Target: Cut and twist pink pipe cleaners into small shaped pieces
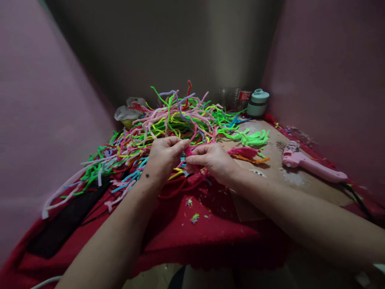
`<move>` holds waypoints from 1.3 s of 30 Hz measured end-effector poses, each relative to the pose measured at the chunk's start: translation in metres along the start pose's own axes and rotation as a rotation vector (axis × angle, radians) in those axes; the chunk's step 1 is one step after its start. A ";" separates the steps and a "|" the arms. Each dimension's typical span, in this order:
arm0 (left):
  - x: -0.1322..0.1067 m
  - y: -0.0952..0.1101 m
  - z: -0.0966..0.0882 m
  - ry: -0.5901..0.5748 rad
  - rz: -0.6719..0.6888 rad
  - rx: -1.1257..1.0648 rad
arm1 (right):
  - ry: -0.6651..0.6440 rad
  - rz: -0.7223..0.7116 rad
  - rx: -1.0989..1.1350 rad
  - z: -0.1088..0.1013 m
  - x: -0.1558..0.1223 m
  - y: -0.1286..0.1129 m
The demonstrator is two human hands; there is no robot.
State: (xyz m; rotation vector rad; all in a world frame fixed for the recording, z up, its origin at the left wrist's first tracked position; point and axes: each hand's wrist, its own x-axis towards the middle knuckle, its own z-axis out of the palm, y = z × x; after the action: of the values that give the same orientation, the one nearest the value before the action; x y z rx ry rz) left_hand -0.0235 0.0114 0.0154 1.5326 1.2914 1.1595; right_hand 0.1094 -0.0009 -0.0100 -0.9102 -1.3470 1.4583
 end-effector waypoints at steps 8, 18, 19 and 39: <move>0.002 -0.003 -0.005 -0.194 -0.092 -0.223 | -0.058 0.154 0.243 -0.004 0.003 -0.002; 0.002 -0.005 0.002 -0.270 -0.211 -0.267 | 0.186 -0.024 0.321 -0.010 0.014 0.004; 0.001 -0.006 0.003 -0.304 -0.234 -0.263 | 0.202 -0.037 0.331 -0.011 0.015 0.004; -0.009 0.002 0.012 -0.354 -0.096 0.028 | 0.205 0.018 0.424 -0.021 0.028 0.010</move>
State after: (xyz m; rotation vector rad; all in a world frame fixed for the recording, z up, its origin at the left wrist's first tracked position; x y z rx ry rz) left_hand -0.0119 0.0018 0.0133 1.5926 1.1304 0.7697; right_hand 0.1197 0.0325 -0.0212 -0.7679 -0.8377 1.5394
